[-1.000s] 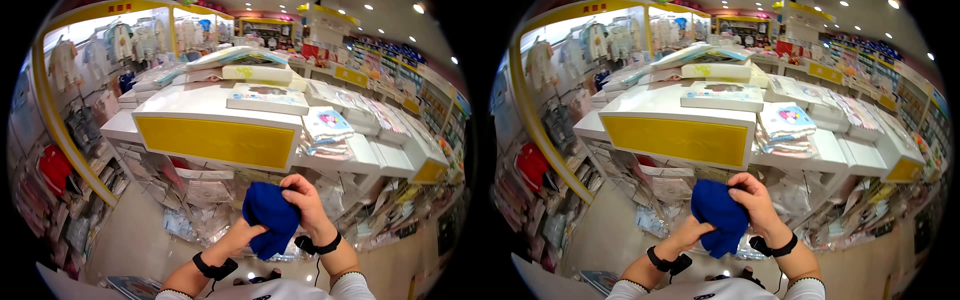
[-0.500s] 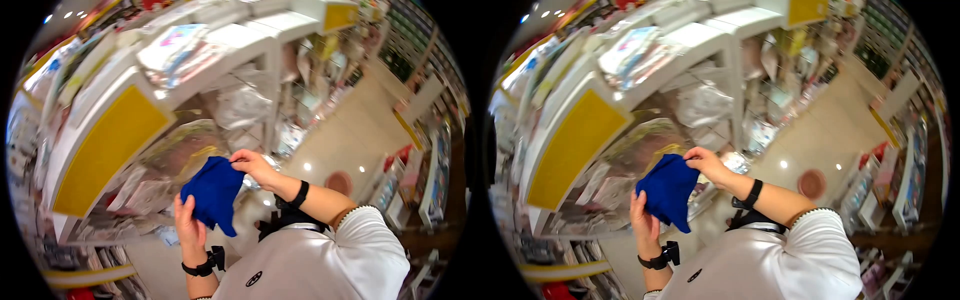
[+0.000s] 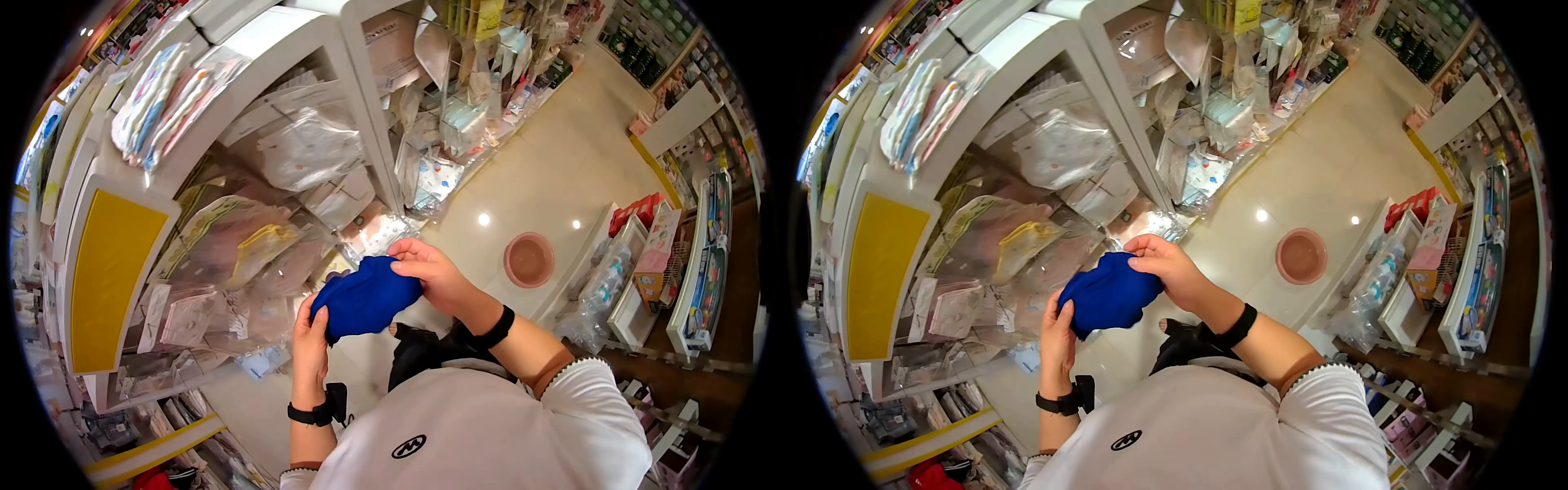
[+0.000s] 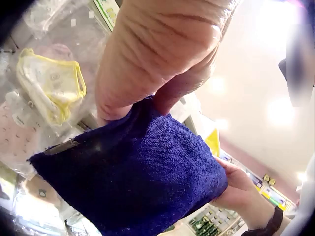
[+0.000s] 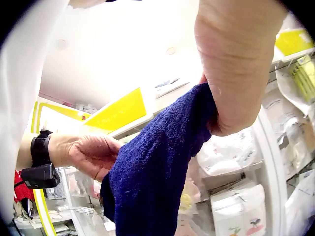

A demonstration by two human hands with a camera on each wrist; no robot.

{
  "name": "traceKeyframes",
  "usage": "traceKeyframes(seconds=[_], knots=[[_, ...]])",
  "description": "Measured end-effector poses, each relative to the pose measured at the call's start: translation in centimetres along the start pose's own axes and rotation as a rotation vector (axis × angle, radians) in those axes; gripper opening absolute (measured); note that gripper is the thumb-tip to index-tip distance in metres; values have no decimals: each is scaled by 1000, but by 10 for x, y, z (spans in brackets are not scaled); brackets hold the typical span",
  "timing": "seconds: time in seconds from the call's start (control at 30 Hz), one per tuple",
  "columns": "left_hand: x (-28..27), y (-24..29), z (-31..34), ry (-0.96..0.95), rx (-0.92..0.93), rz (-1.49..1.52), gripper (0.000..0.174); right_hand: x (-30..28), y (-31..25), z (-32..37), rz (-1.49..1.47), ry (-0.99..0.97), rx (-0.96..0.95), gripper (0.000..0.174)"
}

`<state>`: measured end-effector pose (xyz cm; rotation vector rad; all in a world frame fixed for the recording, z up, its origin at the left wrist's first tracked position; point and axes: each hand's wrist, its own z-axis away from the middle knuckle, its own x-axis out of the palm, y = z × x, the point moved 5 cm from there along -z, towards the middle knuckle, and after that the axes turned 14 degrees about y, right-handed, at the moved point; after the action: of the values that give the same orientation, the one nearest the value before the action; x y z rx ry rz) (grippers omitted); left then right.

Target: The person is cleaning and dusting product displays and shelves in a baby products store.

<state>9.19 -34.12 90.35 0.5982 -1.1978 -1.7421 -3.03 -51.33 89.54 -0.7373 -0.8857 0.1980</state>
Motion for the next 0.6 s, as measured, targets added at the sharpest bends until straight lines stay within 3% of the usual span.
traceKeyframes(seconds=[0.1, 0.33, 0.5, 0.6], knots=[[35, -22, -4, -51, 15, -95, 22, -45, -18, 12, 10, 27, -57, 24], [113, -38, 18, -61, 1, -144, 16, -147, -6, 41, 325, 146, 28, 32], [133, -48, 29, 39, 14, -130, 15, -177, -1, 47, 421, 61, 63, 26], [144, -52, 29, 49, -15, -76, 17, -183, -28, 48, 450, 204, 34, 21]])
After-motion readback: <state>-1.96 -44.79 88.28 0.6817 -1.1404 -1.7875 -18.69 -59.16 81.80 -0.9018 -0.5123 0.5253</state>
